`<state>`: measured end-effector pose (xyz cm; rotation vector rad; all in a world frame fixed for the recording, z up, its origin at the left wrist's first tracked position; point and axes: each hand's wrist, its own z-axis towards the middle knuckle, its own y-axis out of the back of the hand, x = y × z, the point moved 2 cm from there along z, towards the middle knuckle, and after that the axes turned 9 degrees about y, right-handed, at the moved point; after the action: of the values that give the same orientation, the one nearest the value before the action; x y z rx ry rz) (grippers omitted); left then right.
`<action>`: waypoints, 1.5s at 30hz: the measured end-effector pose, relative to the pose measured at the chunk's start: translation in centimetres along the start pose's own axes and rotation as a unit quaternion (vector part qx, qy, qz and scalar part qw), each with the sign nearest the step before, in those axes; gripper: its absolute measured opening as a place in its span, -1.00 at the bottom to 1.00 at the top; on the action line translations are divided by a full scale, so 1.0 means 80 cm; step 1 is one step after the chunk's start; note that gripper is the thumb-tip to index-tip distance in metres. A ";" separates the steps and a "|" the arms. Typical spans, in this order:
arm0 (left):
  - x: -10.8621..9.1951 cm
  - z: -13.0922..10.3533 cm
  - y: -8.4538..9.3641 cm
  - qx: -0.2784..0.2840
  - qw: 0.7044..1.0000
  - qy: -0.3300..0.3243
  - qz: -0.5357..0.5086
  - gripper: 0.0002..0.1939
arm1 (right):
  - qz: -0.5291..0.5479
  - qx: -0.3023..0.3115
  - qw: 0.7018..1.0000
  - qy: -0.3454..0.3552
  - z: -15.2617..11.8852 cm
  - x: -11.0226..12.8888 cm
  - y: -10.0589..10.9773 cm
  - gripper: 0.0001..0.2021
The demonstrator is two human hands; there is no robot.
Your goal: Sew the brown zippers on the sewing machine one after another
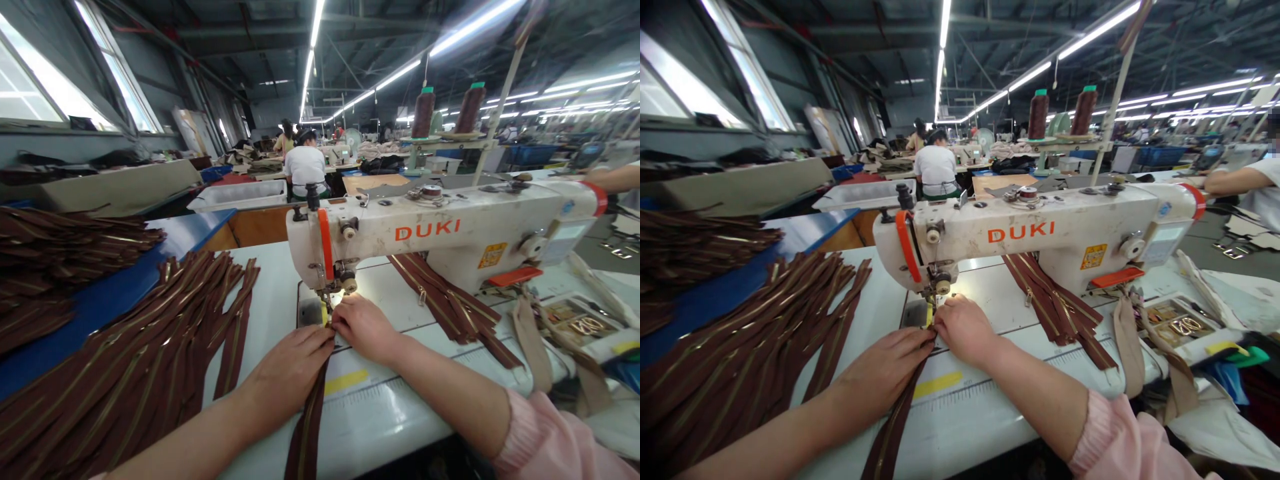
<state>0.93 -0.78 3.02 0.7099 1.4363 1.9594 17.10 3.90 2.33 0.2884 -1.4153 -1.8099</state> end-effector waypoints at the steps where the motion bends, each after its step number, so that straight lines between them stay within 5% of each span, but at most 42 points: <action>1: 0.002 -0.001 -0.001 0.004 1.000 -0.016 0.008 -0.60 | 0.002 -0.003 1.000 -0.002 0.000 0.000 -0.001 -0.88; 8: 0.012 -0.005 -0.005 0.038 0.995 -0.082 0.052 -0.55 | 0.012 -0.002 1.000 -0.013 0.002 -0.002 -0.005 -0.90; 17: 0.005 -0.012 -0.017 -0.004 1.000 -0.002 0.020 -0.53 | 0.068 -0.062 0.994 -0.051 -0.008 -0.012 -0.005 -0.91; 28: 0.002 -0.001 -0.023 -0.003 0.998 0.070 -0.005 -0.57 | 0.074 -0.024 0.991 0.107 -0.047 0.018 0.006 -0.83; 38: -0.005 0.009 -0.012 0.018 0.995 -0.002 0.096 -0.61 | -0.057 0.011 0.986 0.159 -0.044 0.024 0.004 -0.81; 45: 0.000 0.004 -0.023 0.005 0.994 -0.011 0.112 -0.57 | -0.079 0.021 0.984 0.160 -0.044 0.024 0.001 -0.84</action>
<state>1.42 -0.12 1.33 0.9294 1.4054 2.1048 18.06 0.02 1.76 0.6984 -1.2311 -1.7656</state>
